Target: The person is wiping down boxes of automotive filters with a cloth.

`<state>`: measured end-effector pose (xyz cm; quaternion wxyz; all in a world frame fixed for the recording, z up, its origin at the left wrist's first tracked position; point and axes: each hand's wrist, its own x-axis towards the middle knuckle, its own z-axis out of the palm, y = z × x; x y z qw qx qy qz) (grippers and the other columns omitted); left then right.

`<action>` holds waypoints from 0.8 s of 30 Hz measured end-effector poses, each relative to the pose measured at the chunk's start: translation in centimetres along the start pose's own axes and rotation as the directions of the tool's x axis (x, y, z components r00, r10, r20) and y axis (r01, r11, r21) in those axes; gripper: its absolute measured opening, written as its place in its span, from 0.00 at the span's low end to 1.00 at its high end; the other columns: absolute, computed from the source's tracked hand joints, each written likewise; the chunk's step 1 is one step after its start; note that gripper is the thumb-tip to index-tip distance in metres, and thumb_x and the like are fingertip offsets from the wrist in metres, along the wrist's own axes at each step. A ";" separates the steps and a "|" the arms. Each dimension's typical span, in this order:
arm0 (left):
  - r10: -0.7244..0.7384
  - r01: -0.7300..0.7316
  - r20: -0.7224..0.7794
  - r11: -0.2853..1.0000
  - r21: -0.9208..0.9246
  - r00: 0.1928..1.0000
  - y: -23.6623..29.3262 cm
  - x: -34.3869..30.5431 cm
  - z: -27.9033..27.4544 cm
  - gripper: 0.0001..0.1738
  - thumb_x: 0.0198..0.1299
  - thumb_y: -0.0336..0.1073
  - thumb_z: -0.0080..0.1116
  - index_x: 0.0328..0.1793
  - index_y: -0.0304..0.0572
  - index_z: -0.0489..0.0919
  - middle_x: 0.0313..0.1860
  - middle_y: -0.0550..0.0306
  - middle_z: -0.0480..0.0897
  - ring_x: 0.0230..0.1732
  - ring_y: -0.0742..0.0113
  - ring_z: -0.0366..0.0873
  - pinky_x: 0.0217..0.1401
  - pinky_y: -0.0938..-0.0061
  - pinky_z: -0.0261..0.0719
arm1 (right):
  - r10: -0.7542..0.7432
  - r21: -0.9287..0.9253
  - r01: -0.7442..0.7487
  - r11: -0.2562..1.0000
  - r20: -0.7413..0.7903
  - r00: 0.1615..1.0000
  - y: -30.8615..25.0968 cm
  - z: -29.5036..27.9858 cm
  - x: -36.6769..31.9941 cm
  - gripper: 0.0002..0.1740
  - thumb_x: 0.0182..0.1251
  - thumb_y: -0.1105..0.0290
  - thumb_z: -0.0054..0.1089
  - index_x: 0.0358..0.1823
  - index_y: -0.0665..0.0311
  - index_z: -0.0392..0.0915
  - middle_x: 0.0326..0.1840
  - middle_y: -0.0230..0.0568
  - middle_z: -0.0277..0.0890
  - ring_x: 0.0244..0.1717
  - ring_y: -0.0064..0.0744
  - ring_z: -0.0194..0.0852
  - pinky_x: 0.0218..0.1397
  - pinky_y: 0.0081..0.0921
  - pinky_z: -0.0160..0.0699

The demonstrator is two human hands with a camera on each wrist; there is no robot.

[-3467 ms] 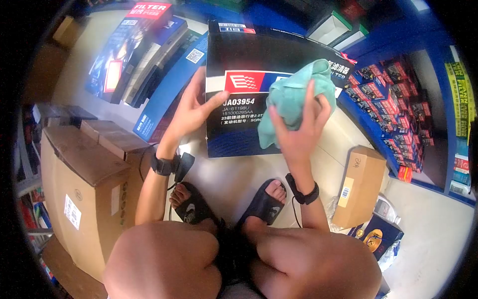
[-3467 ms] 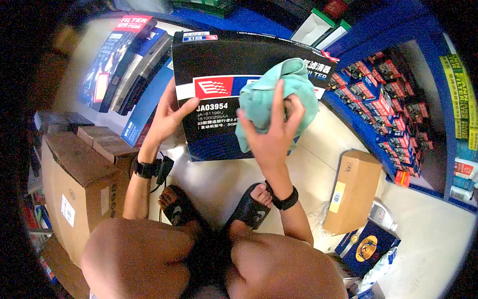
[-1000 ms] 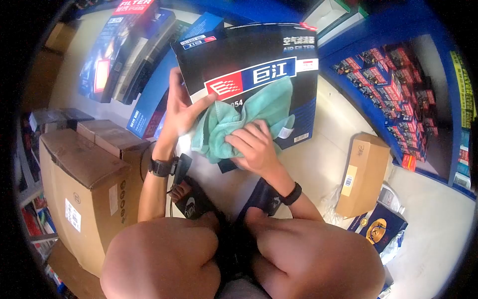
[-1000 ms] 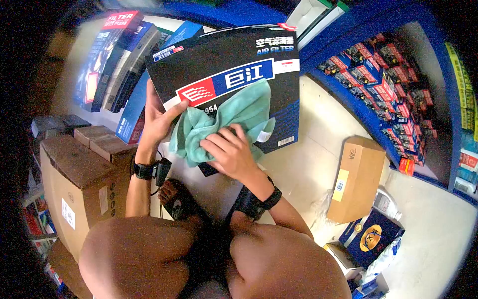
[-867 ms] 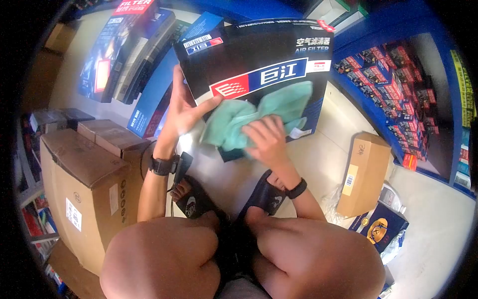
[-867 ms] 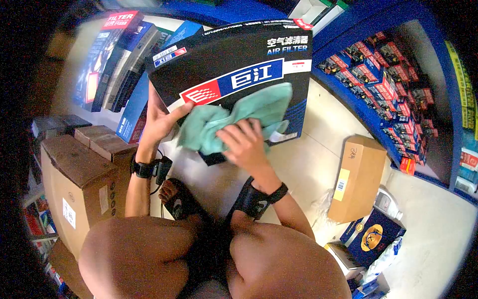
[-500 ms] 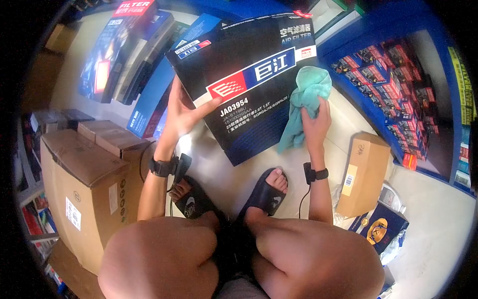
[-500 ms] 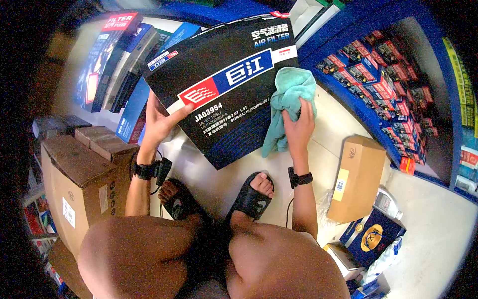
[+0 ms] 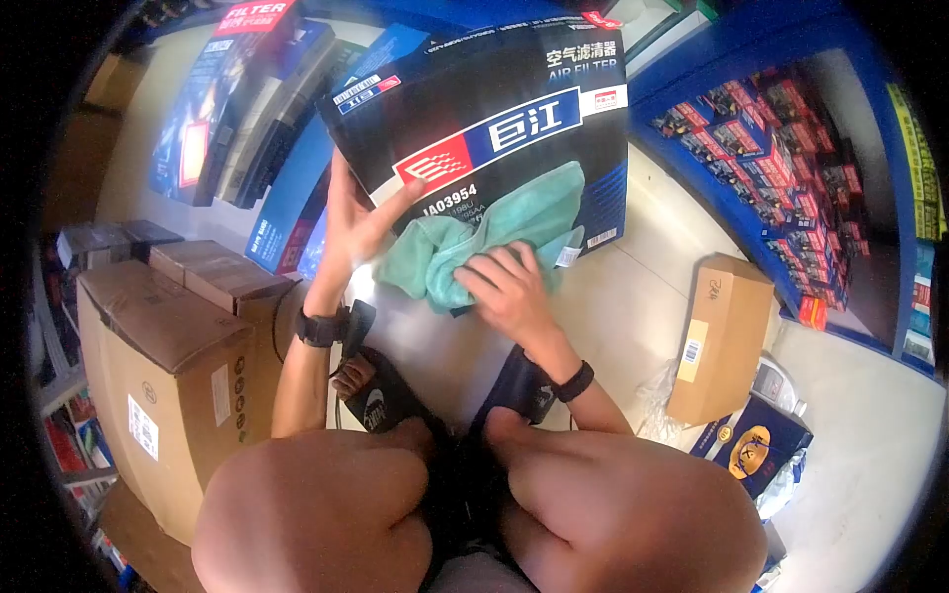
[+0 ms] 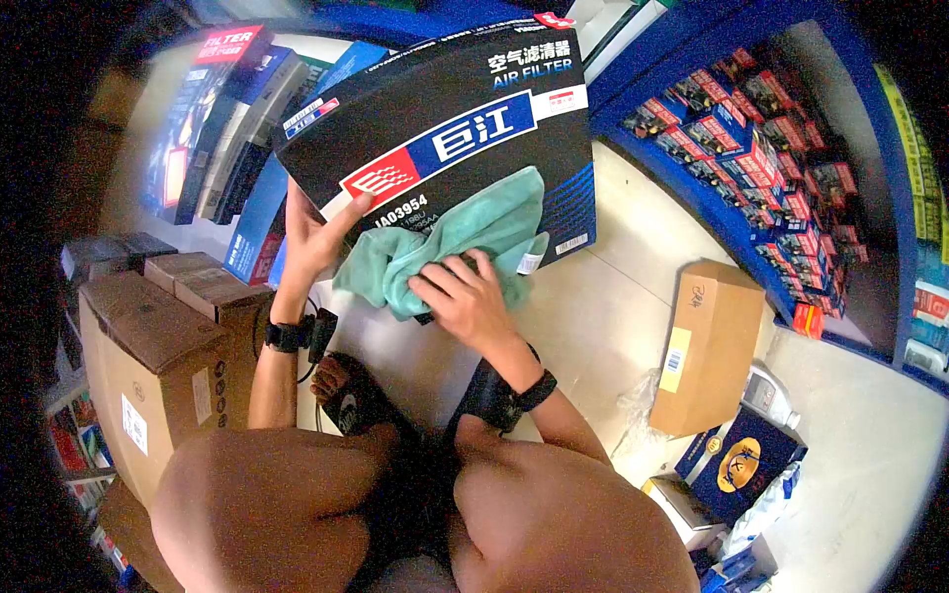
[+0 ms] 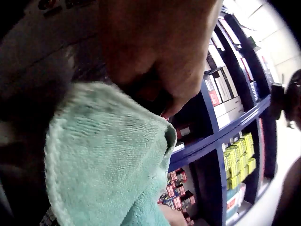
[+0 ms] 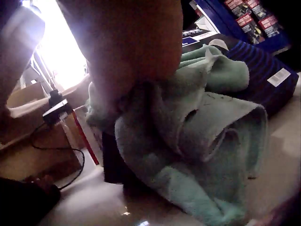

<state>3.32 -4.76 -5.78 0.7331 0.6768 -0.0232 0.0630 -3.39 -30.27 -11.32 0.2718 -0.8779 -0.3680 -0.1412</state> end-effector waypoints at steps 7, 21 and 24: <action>-0.030 0.028 0.042 0.999 0.041 0.999 0.7 0.5 -0.3 0.50 0.65 0.32 0.82 0.88 0.37 0.64 0.77 0.47 0.79 0.75 0.59 0.79 0.83 0.61 0.73 | 0.427 -0.046 -0.444 0.895 -0.200 0.882 10.3 -2.5 -4.4 0.28 0.57 0.71 0.77 0.61 0.59 0.85 0.60 0.41 0.85 0.60 0.50 0.82 0.65 0.49 0.78; 0.038 -0.038 0.002 0.996 0.079 0.999 0.0 0.5 0.4 0.48 0.67 0.30 0.80 0.87 0.37 0.62 0.75 0.45 0.80 0.72 0.58 0.81 0.78 0.60 0.80 | 0.546 0.095 -0.538 0.838 -0.182 0.818 12.0 -3.4 1.5 0.33 0.54 0.71 0.81 0.65 0.60 0.82 0.61 0.46 0.83 0.58 0.52 0.83 0.63 0.43 0.80; -0.037 0.037 0.020 0.999 -0.001 0.999 0.0 0.5 0.1 0.57 0.63 0.31 0.83 0.92 0.37 0.56 0.81 0.46 0.74 0.80 0.58 0.73 0.85 0.60 0.70 | 0.276 0.086 -0.265 0.961 -0.174 0.945 6.2 -1.2 3.5 0.32 0.49 0.69 0.82 0.61 0.57 0.85 0.60 0.39 0.84 0.59 0.45 0.83 0.70 0.46 0.72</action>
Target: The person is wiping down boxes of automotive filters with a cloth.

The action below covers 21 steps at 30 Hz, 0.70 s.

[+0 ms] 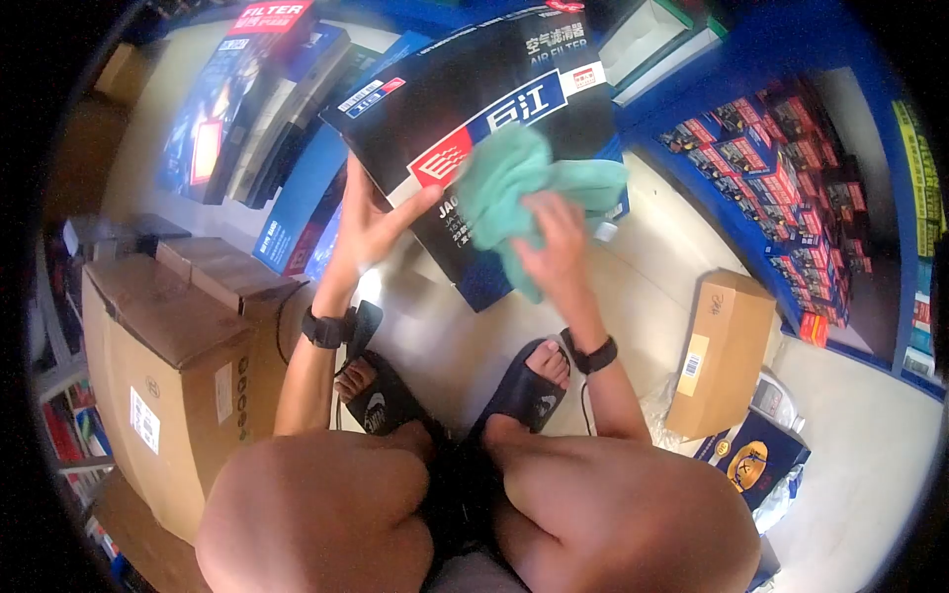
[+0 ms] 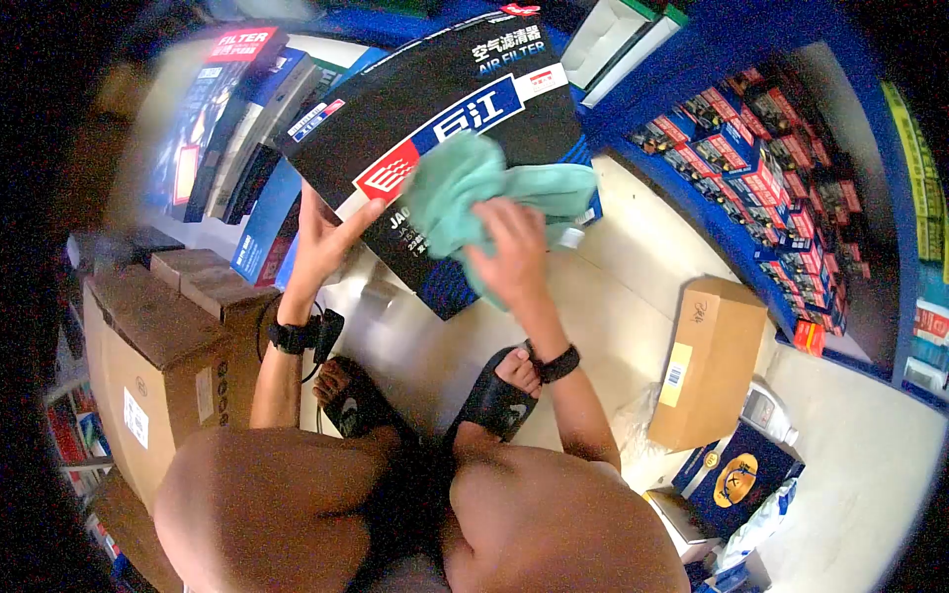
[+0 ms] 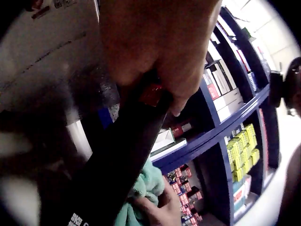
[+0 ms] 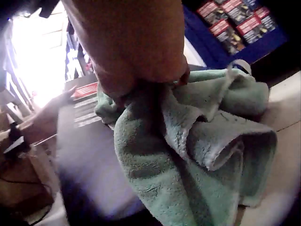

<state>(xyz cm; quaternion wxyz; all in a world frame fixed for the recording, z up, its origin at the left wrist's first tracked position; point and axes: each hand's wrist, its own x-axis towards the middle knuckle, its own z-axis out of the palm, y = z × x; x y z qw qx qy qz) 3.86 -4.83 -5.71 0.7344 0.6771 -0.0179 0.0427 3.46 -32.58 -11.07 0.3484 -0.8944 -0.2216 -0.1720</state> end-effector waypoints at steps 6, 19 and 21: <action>0.121 -0.115 0.065 0.989 -0.088 0.990 -0.9 -0.4 -0.5 0.76 0.50 0.44 0.91 0.96 0.37 0.48 0.90 0.49 0.64 0.89 0.58 0.60 0.92 0.61 0.57 | -0.123 0.122 0.132 0.984 -0.081 0.989 -7.1 0.4 2.5 0.32 0.49 0.70 0.84 0.60 0.60 0.85 0.57 0.38 0.82 0.56 0.46 0.82 0.65 0.45 0.73; 0.148 -0.137 0.083 0.983 -0.126 0.986 1.1 0.0 0.6 0.60 0.59 0.27 0.84 0.92 0.39 0.55 0.84 0.48 0.71 0.83 0.57 0.68 0.87 0.58 0.66 | -0.153 0.086 0.160 0.983 -0.078 0.985 -8.5 -0.3 6.0 0.28 0.53 0.72 0.78 0.60 0.54 0.88 0.58 0.32 0.83 0.56 0.42 0.83 0.68 0.47 0.71; -0.010 0.006 -0.022 0.990 -0.139 1.000 1.3 -0.2 0.5 0.56 0.63 0.30 0.83 0.91 0.38 0.57 0.82 0.48 0.73 0.82 0.58 0.70 0.86 0.60 0.68 | -0.202 0.074 0.204 0.976 -0.036 0.979 -8.3 -0.4 5.3 0.28 0.52 0.72 0.78 0.59 0.53 0.88 0.57 0.32 0.83 0.55 0.42 0.83 0.68 0.47 0.71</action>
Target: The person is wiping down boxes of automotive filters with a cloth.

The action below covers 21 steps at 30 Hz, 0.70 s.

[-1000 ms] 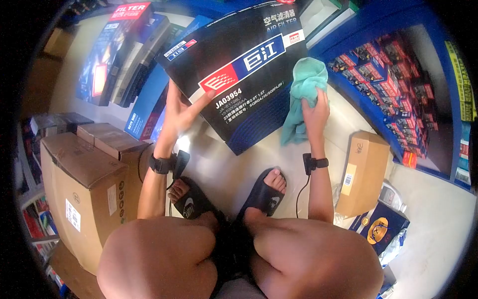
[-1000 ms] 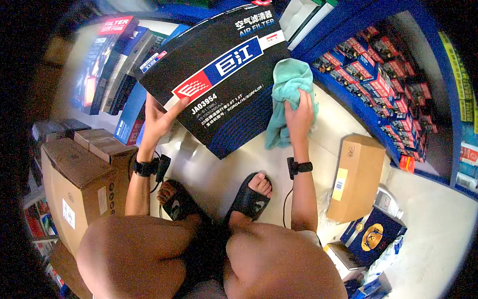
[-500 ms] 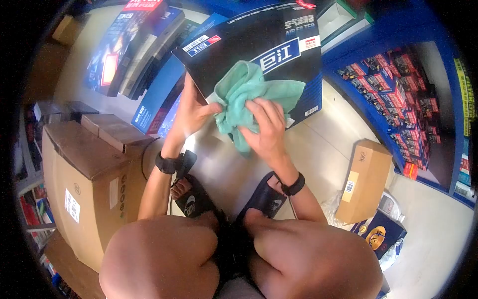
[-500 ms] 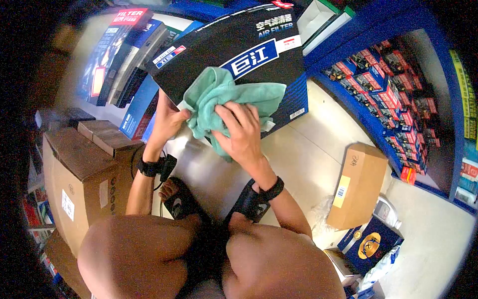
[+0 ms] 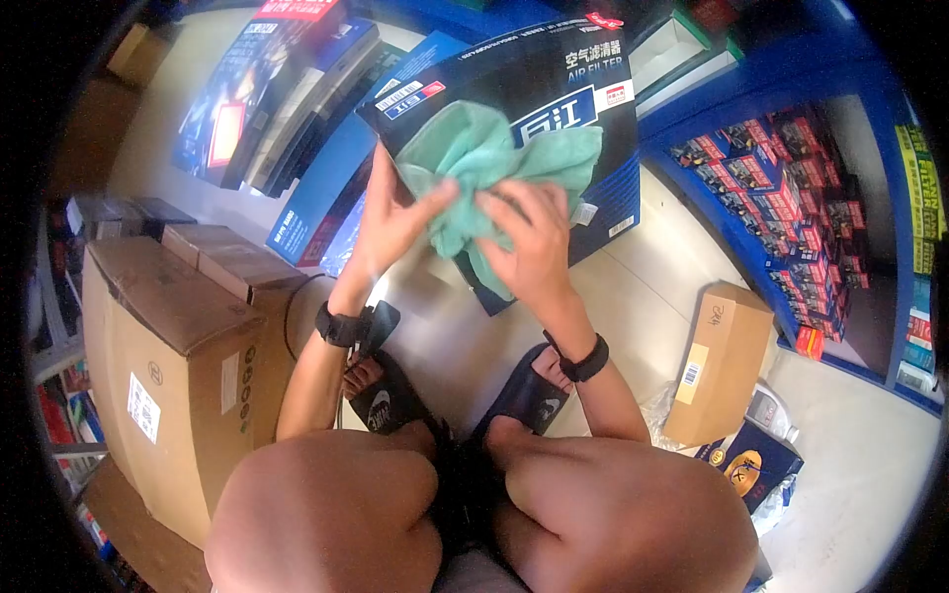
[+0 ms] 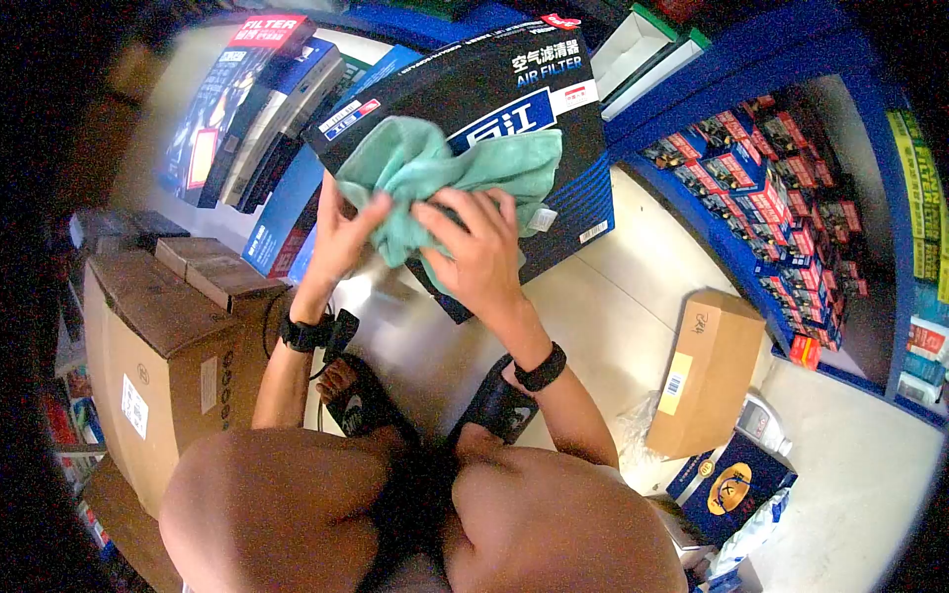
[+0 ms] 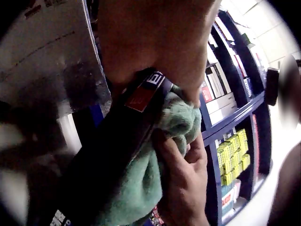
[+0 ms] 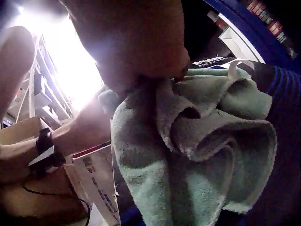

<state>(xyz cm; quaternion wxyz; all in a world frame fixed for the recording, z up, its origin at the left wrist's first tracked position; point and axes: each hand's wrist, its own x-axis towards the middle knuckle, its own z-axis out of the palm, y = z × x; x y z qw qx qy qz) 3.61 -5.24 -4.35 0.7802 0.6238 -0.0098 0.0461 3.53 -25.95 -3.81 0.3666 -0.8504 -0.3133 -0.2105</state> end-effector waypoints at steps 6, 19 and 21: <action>0.127 -0.130 0.042 0.987 0.091 0.991 -1.4 0.4 -1.0 0.57 0.63 0.35 0.84 0.92 0.36 0.57 0.82 0.47 0.73 0.83 0.57 0.70 0.86 0.60 0.66 | -0.089 -0.033 0.090 0.995 0.035 0.995 0.3 0.9 -1.9 0.29 0.51 0.70 0.79 0.59 0.52 0.88 0.57 0.34 0.82 0.53 0.45 0.82 0.64 0.49 0.76; 0.031 -0.032 0.036 0.999 0.025 0.999 -2.3 -0.6 -1.3 0.55 0.63 0.28 0.80 0.91 0.37 0.57 0.79 0.47 0.76 0.77 0.59 0.77 0.82 0.60 0.74 | 0.306 -0.082 -0.322 0.943 -0.166 0.938 10.6 -1.2 1.4 0.30 0.59 0.70 0.79 0.64 0.67 0.85 0.59 0.52 0.85 0.58 0.56 0.88 0.61 0.42 0.85; -0.018 0.015 0.064 0.999 0.043 0.998 -1.5 -0.5 -1.0 0.58 0.60 0.29 0.84 0.91 0.37 0.57 0.80 0.47 0.75 0.79 0.59 0.74 0.83 0.60 0.72 | 0.203 0.029 -0.203 0.979 -0.029 0.979 7.2 -0.1 1.5 0.31 0.57 0.72 0.80 0.65 0.66 0.86 0.60 0.51 0.85 0.58 0.55 0.87 0.60 0.41 0.85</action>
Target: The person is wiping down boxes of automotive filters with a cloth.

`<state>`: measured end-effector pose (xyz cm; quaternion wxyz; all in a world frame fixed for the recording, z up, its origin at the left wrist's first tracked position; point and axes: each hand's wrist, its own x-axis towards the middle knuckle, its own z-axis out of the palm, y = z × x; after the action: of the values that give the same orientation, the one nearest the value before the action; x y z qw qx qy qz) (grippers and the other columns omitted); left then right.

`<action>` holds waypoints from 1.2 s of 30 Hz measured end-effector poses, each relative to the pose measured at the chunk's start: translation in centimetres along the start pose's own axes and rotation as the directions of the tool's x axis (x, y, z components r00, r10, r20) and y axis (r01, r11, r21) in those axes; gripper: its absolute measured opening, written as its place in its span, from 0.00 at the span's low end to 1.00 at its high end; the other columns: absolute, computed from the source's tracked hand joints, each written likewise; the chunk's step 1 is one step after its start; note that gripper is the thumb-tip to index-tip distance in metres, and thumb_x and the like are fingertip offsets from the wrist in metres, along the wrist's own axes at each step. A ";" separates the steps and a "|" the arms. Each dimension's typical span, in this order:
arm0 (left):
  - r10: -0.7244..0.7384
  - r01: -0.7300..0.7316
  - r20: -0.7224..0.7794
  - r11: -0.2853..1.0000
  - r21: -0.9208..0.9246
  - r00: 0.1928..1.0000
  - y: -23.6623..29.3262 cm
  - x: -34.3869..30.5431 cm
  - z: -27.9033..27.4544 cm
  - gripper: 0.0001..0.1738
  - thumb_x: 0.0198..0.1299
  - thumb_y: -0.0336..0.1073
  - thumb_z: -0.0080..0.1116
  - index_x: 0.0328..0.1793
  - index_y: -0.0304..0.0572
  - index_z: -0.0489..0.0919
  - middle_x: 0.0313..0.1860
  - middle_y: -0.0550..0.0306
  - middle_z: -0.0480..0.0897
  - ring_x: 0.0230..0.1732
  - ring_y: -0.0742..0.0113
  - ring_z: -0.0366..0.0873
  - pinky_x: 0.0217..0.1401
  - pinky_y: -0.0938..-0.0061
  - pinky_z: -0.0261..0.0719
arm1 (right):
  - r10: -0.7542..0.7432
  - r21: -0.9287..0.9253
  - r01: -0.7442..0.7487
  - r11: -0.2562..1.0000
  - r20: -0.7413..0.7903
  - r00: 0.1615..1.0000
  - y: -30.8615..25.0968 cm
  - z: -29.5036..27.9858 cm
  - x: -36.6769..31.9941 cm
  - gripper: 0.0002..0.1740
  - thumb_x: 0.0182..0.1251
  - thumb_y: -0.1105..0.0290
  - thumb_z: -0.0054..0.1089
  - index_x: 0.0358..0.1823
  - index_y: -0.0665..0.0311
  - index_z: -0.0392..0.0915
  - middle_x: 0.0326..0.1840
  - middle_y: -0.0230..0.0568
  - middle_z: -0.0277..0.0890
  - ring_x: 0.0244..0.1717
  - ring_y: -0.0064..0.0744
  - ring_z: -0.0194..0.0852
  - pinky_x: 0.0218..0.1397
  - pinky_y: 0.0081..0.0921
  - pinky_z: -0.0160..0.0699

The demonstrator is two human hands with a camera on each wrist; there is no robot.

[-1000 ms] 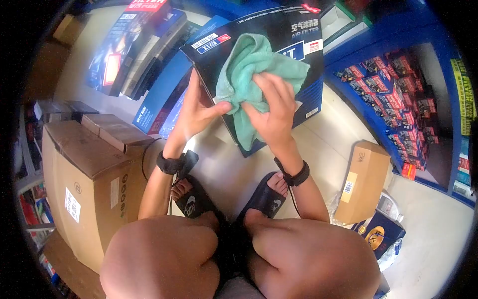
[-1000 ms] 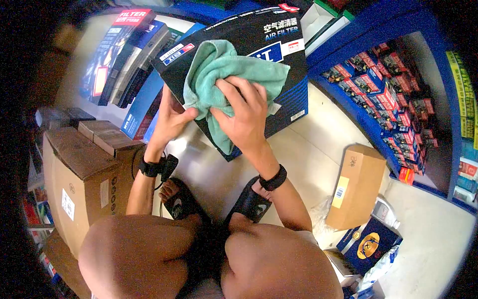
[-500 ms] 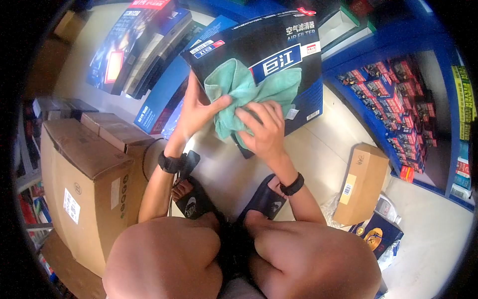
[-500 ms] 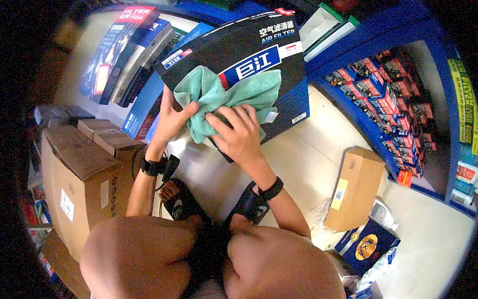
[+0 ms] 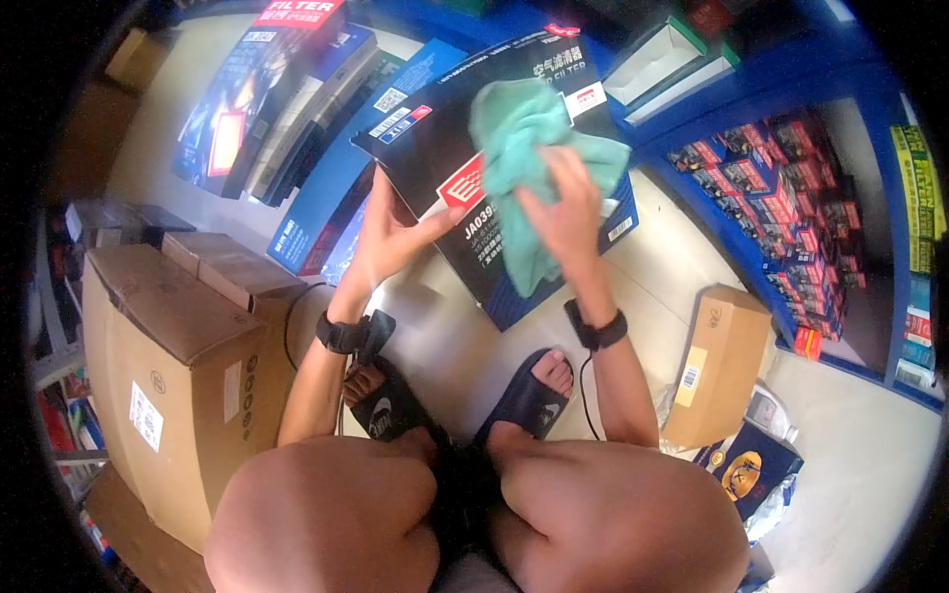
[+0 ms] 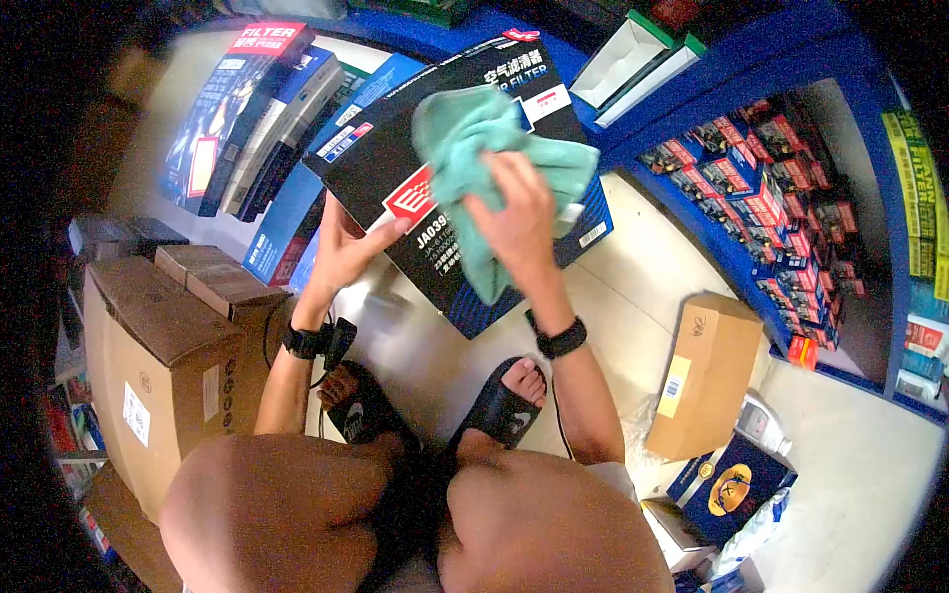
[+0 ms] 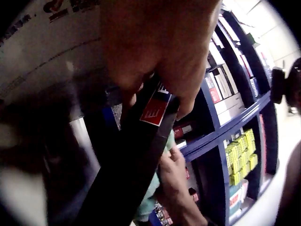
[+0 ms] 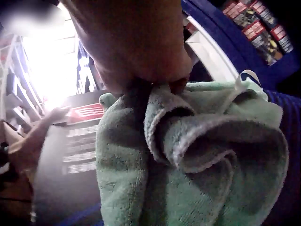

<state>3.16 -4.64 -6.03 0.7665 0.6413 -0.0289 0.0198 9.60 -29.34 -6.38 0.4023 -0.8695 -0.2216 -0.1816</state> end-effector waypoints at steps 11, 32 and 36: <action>0.065 -0.065 -0.006 0.997 -0.030 0.998 -0.1 -0.1 -0.9 0.56 0.59 0.27 0.86 0.88 0.38 0.61 0.79 0.47 0.77 0.76 0.59 0.78 0.82 0.59 0.76 | 0.069 -0.021 -0.072 0.997 -0.119 0.991 -2.0 0.9 1.5 0.30 0.58 0.66 0.80 0.63 0.66 0.84 0.59 0.52 0.84 0.61 0.58 0.85 0.65 0.47 0.83; 0.283 -0.265 -0.326 0.959 0.101 0.902 5.8 -0.7 1.1 0.37 0.65 0.20 0.78 0.76 0.35 0.71 0.66 0.49 0.84 0.64 0.63 0.84 0.68 0.66 0.83 | 0.322 -0.222 -0.339 0.914 -0.106 0.941 2.8 -5.6 -4.6 0.29 0.63 0.73 0.77 0.67 0.63 0.80 0.61 0.51 0.84 0.62 0.62 0.85 0.64 0.47 0.84; 0.425 -0.365 -0.350 0.903 0.227 0.835 7.6 -1.0 -0.2 0.36 0.64 0.20 0.78 0.74 0.34 0.70 0.66 0.48 0.84 0.63 0.62 0.85 0.67 0.66 0.84 | 0.307 -0.201 -0.307 0.930 -0.031 0.951 2.0 -4.5 -5.0 0.31 0.63 0.74 0.78 0.68 0.61 0.80 0.63 0.48 0.84 0.61 0.60 0.84 0.63 0.48 0.84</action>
<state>1.60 -3.12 1.30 0.6849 0.6604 -0.0056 0.3077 5.91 -35.19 -7.34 0.3348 -0.9300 -0.0637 -0.1379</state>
